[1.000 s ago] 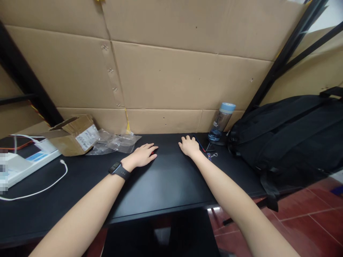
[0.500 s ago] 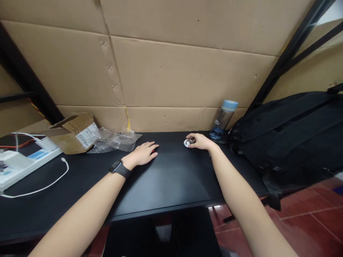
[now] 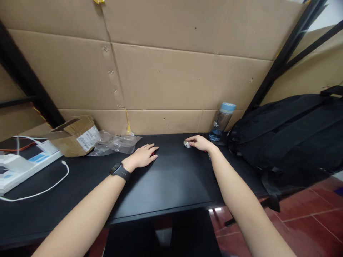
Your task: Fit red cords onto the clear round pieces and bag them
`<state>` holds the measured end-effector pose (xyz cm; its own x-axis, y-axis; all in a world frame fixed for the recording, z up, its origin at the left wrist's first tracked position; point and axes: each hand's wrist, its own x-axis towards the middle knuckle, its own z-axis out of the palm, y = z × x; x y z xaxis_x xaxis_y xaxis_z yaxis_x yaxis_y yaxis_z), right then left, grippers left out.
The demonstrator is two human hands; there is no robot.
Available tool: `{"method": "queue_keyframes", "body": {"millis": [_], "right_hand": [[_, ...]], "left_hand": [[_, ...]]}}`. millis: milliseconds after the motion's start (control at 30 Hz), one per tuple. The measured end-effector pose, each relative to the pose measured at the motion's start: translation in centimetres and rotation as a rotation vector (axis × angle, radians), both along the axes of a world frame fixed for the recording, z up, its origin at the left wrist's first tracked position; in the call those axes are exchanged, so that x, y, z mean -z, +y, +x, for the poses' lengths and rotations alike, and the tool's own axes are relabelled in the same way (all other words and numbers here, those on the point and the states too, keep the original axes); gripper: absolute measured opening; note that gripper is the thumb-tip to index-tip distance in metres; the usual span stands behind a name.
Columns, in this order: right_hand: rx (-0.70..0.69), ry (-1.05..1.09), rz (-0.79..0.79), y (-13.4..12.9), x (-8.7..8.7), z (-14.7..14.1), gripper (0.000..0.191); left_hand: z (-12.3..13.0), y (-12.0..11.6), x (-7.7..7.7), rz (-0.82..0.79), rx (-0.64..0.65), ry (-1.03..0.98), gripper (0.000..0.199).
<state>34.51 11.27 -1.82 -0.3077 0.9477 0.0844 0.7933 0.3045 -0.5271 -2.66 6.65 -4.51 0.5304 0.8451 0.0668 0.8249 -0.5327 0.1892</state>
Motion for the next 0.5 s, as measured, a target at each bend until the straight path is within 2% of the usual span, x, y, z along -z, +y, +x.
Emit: {"method": "queue_keyframes", "body": {"millis": [100,233,333,500], "right_hand": [[0.041,-0.005,0.001,0.05,0.04,0.08,0.031],[0.030,0.002,0.004,0.06,0.21,0.02,0.030],[0.036,-0.045,0.065,0.00,0.25,-0.25,0.031],[-0.020,-0.071,0.123,-0.29,0.11,-0.54,0.042]], "left_hand": [[0.06,-0.13,-0.13,0.001,-0.003,0.012,0.062],[-0.01,-0.09,-0.05,0.001,-0.004,-0.005,0.061],[-0.10,0.04,0.13,0.003,0.002,-0.012,0.061],[0.02,0.08,0.32,0.009,0.002,-0.029,0.060]]}}
